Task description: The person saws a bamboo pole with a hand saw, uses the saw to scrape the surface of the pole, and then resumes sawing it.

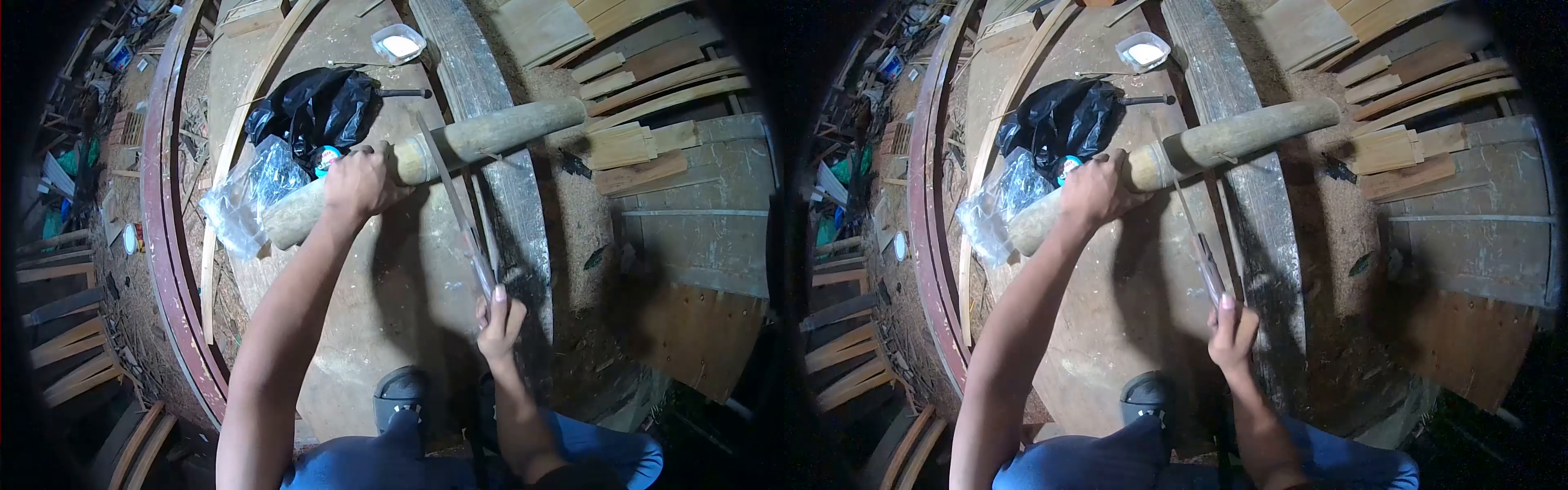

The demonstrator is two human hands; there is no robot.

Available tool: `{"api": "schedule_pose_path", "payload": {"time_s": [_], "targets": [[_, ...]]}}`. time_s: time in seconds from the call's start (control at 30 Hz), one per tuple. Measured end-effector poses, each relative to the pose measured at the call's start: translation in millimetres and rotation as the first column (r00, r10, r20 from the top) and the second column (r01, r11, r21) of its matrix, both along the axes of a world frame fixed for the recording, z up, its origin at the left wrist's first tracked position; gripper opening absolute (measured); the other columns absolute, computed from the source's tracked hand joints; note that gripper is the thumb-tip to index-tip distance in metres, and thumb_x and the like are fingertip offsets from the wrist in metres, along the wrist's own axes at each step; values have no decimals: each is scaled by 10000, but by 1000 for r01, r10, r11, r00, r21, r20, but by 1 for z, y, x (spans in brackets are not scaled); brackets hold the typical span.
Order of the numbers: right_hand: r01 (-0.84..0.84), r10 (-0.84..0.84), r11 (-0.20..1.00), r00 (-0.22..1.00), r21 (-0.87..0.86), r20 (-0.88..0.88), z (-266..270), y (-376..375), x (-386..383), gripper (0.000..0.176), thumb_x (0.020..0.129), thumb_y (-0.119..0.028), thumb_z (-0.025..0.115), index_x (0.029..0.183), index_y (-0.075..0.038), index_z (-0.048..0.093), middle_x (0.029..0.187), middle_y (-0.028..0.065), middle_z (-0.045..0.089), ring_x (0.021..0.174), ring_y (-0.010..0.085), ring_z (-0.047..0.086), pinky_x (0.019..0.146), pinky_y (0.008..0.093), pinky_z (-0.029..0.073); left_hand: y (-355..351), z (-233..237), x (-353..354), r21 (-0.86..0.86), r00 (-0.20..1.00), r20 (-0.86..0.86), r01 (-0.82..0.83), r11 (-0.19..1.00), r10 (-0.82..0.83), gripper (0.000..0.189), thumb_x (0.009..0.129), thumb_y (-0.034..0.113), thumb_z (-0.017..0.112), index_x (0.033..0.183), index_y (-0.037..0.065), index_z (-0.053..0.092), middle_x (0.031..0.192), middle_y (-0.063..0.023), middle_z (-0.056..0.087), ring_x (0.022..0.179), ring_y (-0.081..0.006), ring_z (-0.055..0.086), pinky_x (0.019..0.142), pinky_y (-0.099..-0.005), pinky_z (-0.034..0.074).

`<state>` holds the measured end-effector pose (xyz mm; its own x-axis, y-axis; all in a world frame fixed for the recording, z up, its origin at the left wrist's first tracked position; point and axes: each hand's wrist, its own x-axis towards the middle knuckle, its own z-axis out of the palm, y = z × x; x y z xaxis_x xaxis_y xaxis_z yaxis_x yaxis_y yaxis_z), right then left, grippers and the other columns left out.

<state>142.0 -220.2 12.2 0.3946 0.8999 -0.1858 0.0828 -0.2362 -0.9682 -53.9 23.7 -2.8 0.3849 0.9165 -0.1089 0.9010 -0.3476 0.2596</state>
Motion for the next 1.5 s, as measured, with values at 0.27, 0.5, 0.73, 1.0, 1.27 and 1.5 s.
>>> {"api": "schedule_pose_path", "payload": {"time_s": [0.27, 0.5, 0.73, 1.0, 1.27, 1.5], "targets": [[-141, 125, 986, 978, 88, 166, -16, 59, -8, 557, 1065, -375, 467, 613, -50, 506, 525, 38, 494, 495, 154, 510, 492, 335, 347, 4, 9, 1, -28, 1000, 7, 2, 1000, -1, 711, 731, 618, 783, 1114, 48, 599, 962, -215, 711, 899, -373, 719, 784, -485, 574], [-4, -2, 996, 998, 89, 68, -29, 15, 4, 552, 1046, -346, 495, 581, -49, 483, 504, -3, 468, 441, 107, 446, 447, 300, 269, 7, -5, -5, -43, 1000, 12, 23, 999, -22, 704, 747, 623, 769, 1149, 67, 611, 931, -214, 715, 890, -403, 710, 776, -502, 567], [-115, 100, 987, 986, 112, 133, -57, 63, 10, 509, 1049, -333, 494, 637, -35, 516, 546, 18, 490, 489, 135, 482, 494, 334, 330, 12, 10, -2, -123, 1000, -11, 4, 992, -6, 745, 699, 644, 794, 1086, 24, 646, 982, -251, 713, 942, -407, 710, 824, -481, 573], [-122, 111, 979, 991, 161, 76, -54, 58, 18, 566, 1041, -373, 495, 586, -36, 487, 509, 30, 472, 464, 140, 477, 476, 335, 312, 14, 20, -1, -126, 1000, 4, 4, 992, -4, 701, 722, 620, 782, 1075, 29, 650, 983, -235, 716, 933, -411, 707, 832, -486, 567], [-142, 119, 970, 985, 199, 126, -71, 14, 29, 397, 1049, -264, 513, 711, -56, 495, 541, 13, 478, 484, 107, 453, 492, 296, 343, 15, 21, 2, -144, 1000, -10, 19, 989, -21, 701, 726, 614, 780, 1083, 24, 651, 979, -251, 715, 935, -410, 708, 841, -490, 563], [-124, 98, 982, 979, 141, 178, -37, 101, 3, 529, 1047, -349, 510, 616, -41, 512, 516, 19, 484, 479, 142, 482, 476, 334, 325, 13, 19, -1, -145, 1000, 10, -10, 989, 11, 705, 721, 618, 780, 1079, 23, 659, 954, -249, 717, 920, -413, 710, 828, -494, 568]]}}
